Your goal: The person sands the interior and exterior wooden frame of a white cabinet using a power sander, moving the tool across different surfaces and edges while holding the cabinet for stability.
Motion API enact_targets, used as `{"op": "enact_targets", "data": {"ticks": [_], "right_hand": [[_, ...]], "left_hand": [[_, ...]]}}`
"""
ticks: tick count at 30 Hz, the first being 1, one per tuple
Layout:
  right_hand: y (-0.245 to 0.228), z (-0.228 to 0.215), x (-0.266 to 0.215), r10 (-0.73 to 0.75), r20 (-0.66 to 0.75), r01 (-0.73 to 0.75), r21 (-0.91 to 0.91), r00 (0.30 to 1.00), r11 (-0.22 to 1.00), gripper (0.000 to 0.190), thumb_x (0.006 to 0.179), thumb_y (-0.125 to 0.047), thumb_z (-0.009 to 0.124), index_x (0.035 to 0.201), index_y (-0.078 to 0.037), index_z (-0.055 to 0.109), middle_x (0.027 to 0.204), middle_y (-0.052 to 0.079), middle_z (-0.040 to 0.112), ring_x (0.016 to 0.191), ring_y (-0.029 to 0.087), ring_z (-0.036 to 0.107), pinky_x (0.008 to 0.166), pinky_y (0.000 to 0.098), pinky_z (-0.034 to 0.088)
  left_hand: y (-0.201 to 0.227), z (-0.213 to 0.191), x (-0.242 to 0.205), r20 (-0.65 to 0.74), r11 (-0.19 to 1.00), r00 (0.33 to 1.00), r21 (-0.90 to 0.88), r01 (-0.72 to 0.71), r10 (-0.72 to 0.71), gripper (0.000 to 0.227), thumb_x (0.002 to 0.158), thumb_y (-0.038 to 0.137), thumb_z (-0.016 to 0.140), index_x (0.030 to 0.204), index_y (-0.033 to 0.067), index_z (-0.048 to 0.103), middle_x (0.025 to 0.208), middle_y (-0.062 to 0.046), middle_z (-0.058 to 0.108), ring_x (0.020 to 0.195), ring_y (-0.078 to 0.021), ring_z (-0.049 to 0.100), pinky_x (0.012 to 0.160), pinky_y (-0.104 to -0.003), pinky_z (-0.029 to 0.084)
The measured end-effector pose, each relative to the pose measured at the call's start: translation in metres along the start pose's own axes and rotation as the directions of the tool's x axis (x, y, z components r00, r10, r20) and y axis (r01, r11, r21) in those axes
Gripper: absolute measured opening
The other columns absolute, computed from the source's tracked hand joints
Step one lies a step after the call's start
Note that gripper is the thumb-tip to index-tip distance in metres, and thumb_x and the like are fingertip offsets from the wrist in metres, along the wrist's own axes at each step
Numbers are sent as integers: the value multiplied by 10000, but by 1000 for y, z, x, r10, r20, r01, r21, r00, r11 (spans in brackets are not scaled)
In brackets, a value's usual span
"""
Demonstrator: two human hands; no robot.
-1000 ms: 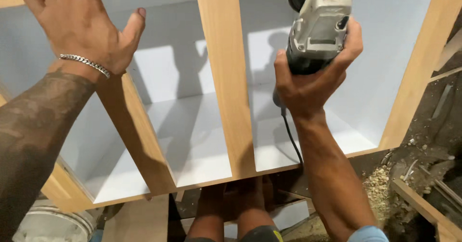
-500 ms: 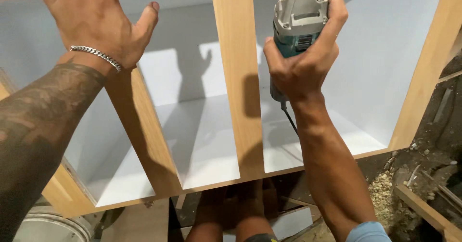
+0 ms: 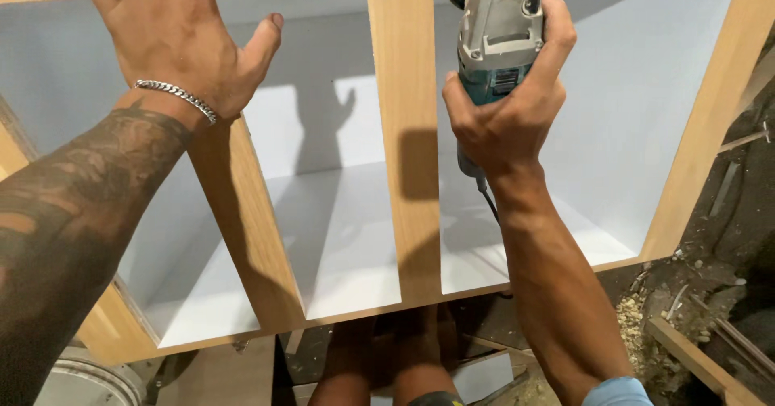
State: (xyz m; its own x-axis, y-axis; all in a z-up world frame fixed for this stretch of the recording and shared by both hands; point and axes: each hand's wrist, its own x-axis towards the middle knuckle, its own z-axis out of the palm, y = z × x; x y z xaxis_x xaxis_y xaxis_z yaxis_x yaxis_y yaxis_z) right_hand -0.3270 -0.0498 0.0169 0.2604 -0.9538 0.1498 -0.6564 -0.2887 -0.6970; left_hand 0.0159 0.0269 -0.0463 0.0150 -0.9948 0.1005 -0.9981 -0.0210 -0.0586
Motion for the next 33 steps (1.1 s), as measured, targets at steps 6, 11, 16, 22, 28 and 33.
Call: {"op": "enact_targets", "data": {"ticks": [6, 11, 16, 22, 28, 33], "right_hand": [[7, 4, -1, -44, -24, 43, -36, 999, 998, 838, 859, -71, 788, 1587, -30, 374, 1517, 155, 524, 933, 318, 576, 690, 401, 535], [5, 6, -3, 0, -16, -1, -32, 1000, 999, 821, 852, -81, 782, 1570, -40, 386, 1501, 126, 533, 773, 269, 479, 598, 381, 429], [11, 3, -7, 29, -85, -30, -8, 996, 1000, 837, 859, -47, 805, 1576, -78, 373, 1433, 118, 559, 816, 253, 537, 649, 359, 510], [7, 5, -13, 12, -96, -5, 67, 995, 998, 816, 865, -52, 805, 1562, -75, 381, 1348, 141, 583, 863, 263, 606, 692, 373, 573], [15, 17, -18, 47, -92, -40, 80, 995, 996, 844, 834, -91, 828, 1554, -55, 390, 1358, 118, 563, 871, 266, 543, 714, 379, 536], [28, 16, -20, 46, -112, -38, 70, 993, 997, 863, 822, -79, 834, 1564, -43, 395, 1357, 119, 557, 825, 267, 541, 662, 380, 519]], "left_hand": [[-4, 9, -1, 41, 998, 999, 54, 20, -23, 867, 1307, 848, 714, 1531, 12, 768, 1460, -236, 719, 1339, -490, 568, 1201, -639, 267], [-4, 11, -3, 41, 998, 999, 61, 13, -15, 894, 1316, 848, 705, 1564, -10, 752, 1482, -245, 698, 1351, -496, 553, 1204, -656, 258], [-1, 5, 2, 88, 997, 995, 72, 33, -39, 935, 1310, 863, 622, 1604, -17, 730, 1539, -272, 676, 1390, -504, 512, 1201, -657, 249], [2, -6, 4, 69, 1000, 997, 6, 30, -30, 914, 1280, 804, 688, 1608, -49, 712, 1547, -303, 657, 1396, -512, 484, 1181, -653, 264], [5, -14, 6, 32, 997, 999, -75, 23, -20, 922, 1254, 721, 781, 1635, -114, 688, 1583, -371, 653, 1441, -569, 460, 1227, -673, 219], [6, -17, 8, 38, 995, 999, -97, 20, -17, 903, 1242, 694, 794, 1592, -132, 690, 1583, -381, 618, 1442, -579, 437, 1232, -687, 216]]}}
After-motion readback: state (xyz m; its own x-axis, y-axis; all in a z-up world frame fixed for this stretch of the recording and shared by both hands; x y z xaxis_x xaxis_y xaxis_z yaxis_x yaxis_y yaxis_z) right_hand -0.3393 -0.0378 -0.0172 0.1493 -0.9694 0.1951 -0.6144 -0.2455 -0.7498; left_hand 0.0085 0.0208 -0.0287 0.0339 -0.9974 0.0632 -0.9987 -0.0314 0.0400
